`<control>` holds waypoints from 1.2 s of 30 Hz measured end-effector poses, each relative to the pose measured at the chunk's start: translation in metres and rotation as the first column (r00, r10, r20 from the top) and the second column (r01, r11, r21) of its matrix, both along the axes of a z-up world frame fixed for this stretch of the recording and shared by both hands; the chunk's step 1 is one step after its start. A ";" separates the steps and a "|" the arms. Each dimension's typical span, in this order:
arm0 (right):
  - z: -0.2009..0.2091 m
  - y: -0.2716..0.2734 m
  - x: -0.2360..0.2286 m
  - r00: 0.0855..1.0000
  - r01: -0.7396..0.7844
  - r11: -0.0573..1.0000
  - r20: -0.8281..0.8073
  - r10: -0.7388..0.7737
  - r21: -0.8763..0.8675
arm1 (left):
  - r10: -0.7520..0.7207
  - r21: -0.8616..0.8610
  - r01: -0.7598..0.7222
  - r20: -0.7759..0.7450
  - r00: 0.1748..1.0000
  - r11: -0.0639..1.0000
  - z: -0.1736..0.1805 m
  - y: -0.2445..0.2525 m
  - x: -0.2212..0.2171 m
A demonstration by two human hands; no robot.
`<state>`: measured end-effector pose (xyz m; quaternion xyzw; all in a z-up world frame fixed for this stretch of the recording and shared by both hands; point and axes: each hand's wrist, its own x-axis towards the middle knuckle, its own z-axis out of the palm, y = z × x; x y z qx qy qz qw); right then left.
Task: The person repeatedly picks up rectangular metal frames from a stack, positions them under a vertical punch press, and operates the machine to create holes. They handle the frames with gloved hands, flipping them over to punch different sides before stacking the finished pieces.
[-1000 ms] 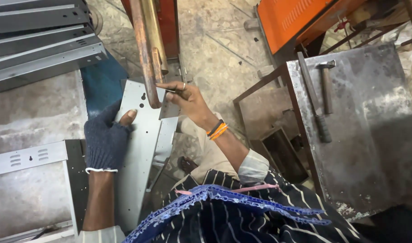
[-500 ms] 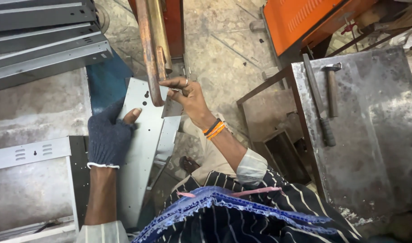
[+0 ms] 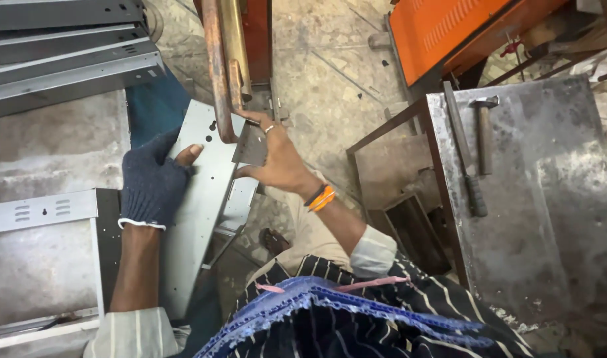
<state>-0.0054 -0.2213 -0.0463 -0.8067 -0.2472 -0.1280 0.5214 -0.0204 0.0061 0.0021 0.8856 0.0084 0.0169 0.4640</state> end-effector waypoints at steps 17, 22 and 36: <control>-0.028 0.040 -0.009 0.933 0.357 0.921 -0.115 -0.341 0.160 | -0.095 0.006 0.095 -0.073 0.993 0.995 0.006 0.009 0.021; -0.023 0.037 -0.009 0.941 0.330 0.933 -0.133 -0.312 0.148 | -0.052 0.004 0.053 -0.144 0.988 0.999 0.013 0.005 0.021; -0.032 0.040 -0.005 0.929 0.369 0.917 -0.083 -0.361 0.148 | -0.120 0.061 0.119 0.013 0.993 0.991 0.007 0.010 0.021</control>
